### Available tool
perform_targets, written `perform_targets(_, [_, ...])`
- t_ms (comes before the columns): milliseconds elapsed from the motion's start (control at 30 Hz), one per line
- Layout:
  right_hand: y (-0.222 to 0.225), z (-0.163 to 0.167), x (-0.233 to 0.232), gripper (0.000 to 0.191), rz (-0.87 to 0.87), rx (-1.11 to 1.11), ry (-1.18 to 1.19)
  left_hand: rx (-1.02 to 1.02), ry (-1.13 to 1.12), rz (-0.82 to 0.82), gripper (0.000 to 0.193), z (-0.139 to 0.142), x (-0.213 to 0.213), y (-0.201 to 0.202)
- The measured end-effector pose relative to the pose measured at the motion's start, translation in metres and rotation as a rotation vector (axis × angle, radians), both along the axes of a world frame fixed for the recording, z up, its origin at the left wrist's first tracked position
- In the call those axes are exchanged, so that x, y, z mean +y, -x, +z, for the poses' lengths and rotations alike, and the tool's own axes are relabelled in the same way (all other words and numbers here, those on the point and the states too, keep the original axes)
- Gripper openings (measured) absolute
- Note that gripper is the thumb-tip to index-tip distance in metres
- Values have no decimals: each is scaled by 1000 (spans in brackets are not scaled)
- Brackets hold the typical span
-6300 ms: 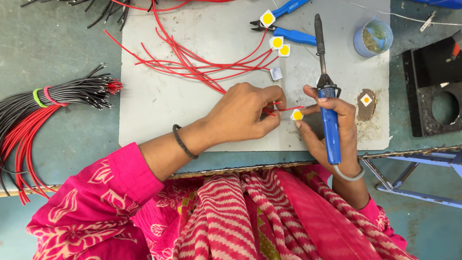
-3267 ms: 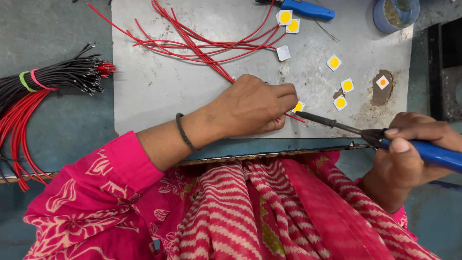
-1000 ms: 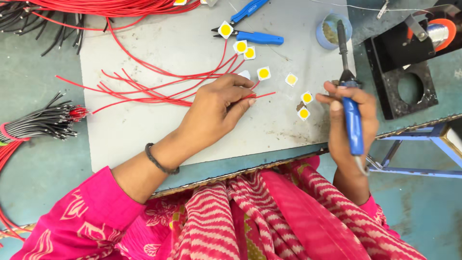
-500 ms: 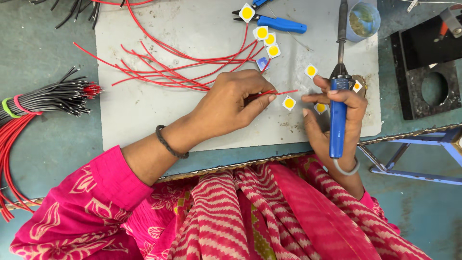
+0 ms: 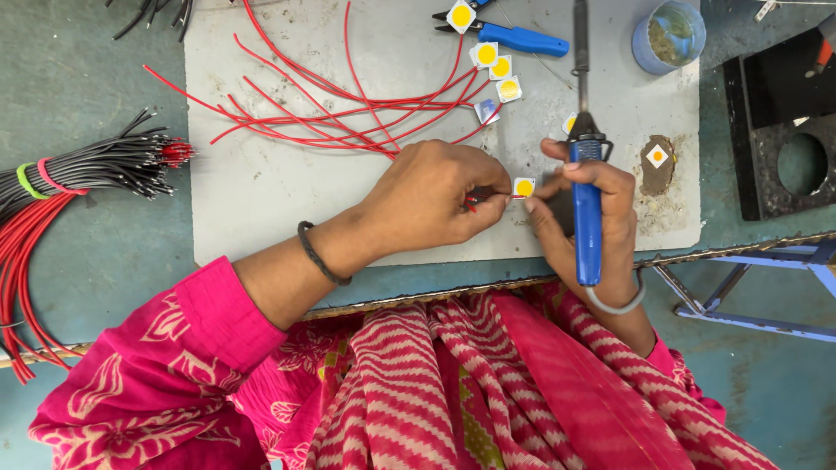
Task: The person solders red wires onto small LED COB chips on a workbench using a soldering iron, placing finished chips aside. They then sort a bundle of black wires, thread a wire through a white lamp holder, and use pliers to crimp and secure the terminal on the holder.
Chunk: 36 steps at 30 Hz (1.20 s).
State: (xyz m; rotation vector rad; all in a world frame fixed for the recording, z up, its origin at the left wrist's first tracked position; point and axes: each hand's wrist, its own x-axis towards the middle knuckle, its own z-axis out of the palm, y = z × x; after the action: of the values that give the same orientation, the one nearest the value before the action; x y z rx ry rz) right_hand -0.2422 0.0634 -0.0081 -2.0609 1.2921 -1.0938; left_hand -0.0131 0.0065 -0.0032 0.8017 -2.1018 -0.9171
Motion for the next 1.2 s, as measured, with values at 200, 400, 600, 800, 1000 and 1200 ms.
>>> perform_targets(200, [0,1,-1,56,45,44,27,-68,231,-1,12,-3,2,2])
perform_targets(400, [1,-2,-1,56,65,3,5,-190,281,-30,17,-7,2,5])
perform_targets(600, [9,-12,10,43,-1,-209,-61,-263,300,-35,16,-8,2,6])
perform_targets(800, [45,-21,21,46,-175,-431,164,-239,320,-41,19,-11,3,7])
perform_targets(1000, [97,-22,24,31,-322,-684,391,-264,317,-44,18,-13,3,9])
perform_targets(1200, [118,-33,30,25,-221,-648,332,-299,361,-63,22,-12,3,8])
